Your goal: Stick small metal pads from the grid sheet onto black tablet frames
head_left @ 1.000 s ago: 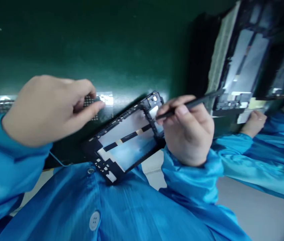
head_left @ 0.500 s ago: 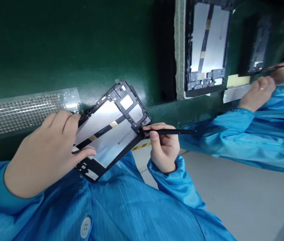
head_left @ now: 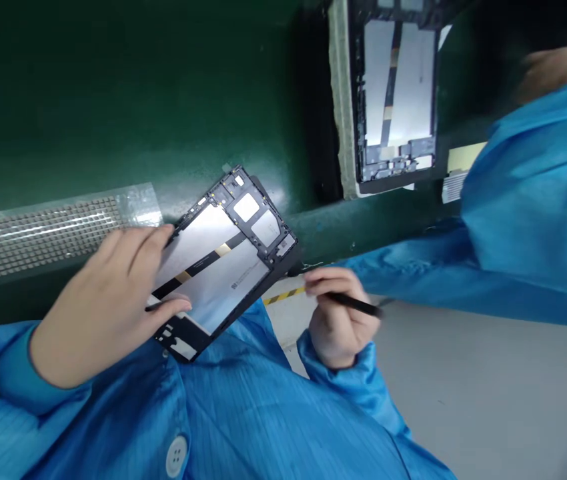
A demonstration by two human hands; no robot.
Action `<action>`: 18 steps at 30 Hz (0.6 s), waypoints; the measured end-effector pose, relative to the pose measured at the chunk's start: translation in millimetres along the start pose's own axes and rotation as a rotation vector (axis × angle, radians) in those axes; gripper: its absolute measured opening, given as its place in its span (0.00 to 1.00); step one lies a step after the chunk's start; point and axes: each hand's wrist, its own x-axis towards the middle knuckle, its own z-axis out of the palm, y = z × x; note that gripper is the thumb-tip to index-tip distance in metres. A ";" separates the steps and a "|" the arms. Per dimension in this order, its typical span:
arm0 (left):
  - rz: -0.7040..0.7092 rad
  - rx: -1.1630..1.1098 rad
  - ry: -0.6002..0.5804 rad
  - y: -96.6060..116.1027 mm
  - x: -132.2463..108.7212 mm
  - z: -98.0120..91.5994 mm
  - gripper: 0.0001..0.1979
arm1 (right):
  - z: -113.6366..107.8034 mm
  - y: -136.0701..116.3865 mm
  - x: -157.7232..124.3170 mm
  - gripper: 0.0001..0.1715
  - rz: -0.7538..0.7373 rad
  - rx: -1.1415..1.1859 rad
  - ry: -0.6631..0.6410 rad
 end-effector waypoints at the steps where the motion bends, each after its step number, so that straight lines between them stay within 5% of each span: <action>1: 0.046 0.013 0.015 3.5 -2.5 5.0 0.46 | 1.9 -7.5 -12.2 0.10 0.057 0.014 -0.089; 2: 0.078 0.024 0.028 8.4 -5.4 10.4 0.45 | 5.7 -15.5 -25.8 0.07 0.084 0.025 -0.205; 4: 0.106 0.031 0.059 20.6 -10.6 19.7 0.45 | 17.7 -29.4 -50.8 0.19 0.112 0.075 -0.318; 6: 0.095 0.024 0.095 31.8 -11.3 21.9 0.46 | 32.0 -35.6 -58.8 0.30 0.218 0.157 -0.197; 8: 0.108 0.019 0.157 35.9 -4.8 12.3 0.48 | 46.8 -33.3 -33.4 0.31 0.344 0.252 0.008; 10: 0.115 -0.055 0.312 29.0 8.1 -7.8 0.45 | 65.2 -28.7 31.7 0.32 0.365 0.304 0.095; 12: 0.100 -0.157 0.547 10.8 24.0 -31.2 0.36 | 92.1 -29.8 125.7 0.35 0.303 0.232 -0.033; 14: 0.078 -0.206 0.756 -15.3 38.4 -48.7 0.28 | 127.8 -40.4 226.3 0.27 0.259 0.170 -0.105; 18: 0.043 -0.230 0.924 -63.0 52.3 -50.3 0.21 | 197.2 -76.3 369.3 0.20 0.205 -0.138 -0.217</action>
